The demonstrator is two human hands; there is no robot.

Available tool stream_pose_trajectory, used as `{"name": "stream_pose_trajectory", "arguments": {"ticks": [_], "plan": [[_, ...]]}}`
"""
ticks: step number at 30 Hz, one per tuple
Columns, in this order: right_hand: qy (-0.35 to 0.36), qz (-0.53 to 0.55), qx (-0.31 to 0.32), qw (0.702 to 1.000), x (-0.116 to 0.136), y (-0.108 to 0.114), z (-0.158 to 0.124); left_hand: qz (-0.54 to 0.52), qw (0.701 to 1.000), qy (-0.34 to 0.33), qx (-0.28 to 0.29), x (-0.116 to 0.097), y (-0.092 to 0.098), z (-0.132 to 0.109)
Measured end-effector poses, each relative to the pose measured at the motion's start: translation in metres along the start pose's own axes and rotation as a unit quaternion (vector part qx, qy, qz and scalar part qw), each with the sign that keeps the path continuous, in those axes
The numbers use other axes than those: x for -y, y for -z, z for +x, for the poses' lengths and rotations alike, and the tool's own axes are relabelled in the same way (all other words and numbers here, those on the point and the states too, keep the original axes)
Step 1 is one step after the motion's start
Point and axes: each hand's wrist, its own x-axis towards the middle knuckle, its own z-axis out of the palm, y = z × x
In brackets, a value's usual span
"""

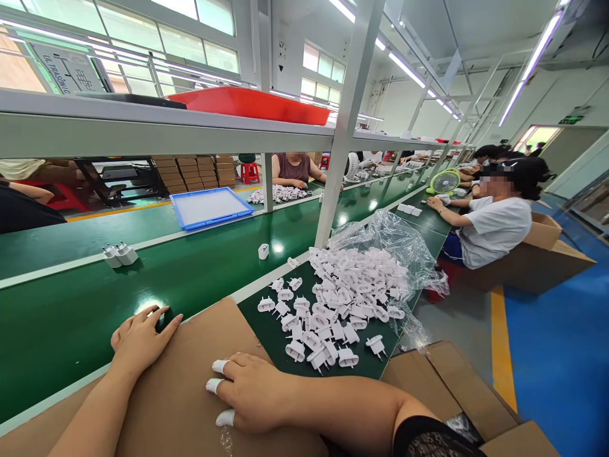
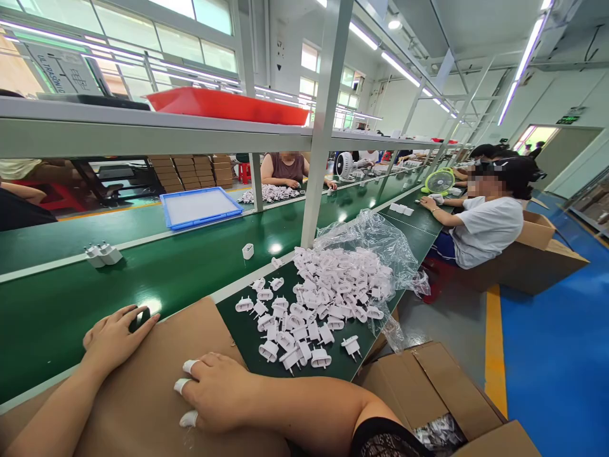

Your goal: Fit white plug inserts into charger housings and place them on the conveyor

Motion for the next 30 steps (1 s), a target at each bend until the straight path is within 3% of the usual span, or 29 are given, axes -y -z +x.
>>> {"name": "stream_pose_trajectory", "arguments": {"ticks": [3,30], "plan": [[0.000,0.002,-0.005,1.000,-0.0003,-0.0030,-0.0001,0.028,0.999,-0.003,-0.026,0.0003,-0.0017,-0.0004],[0.001,-0.009,-0.004,1.000,0.0005,-0.0006,0.0001,0.013,1.000,-0.003,-0.011,-0.0054,0.0037,-0.0039]]}}
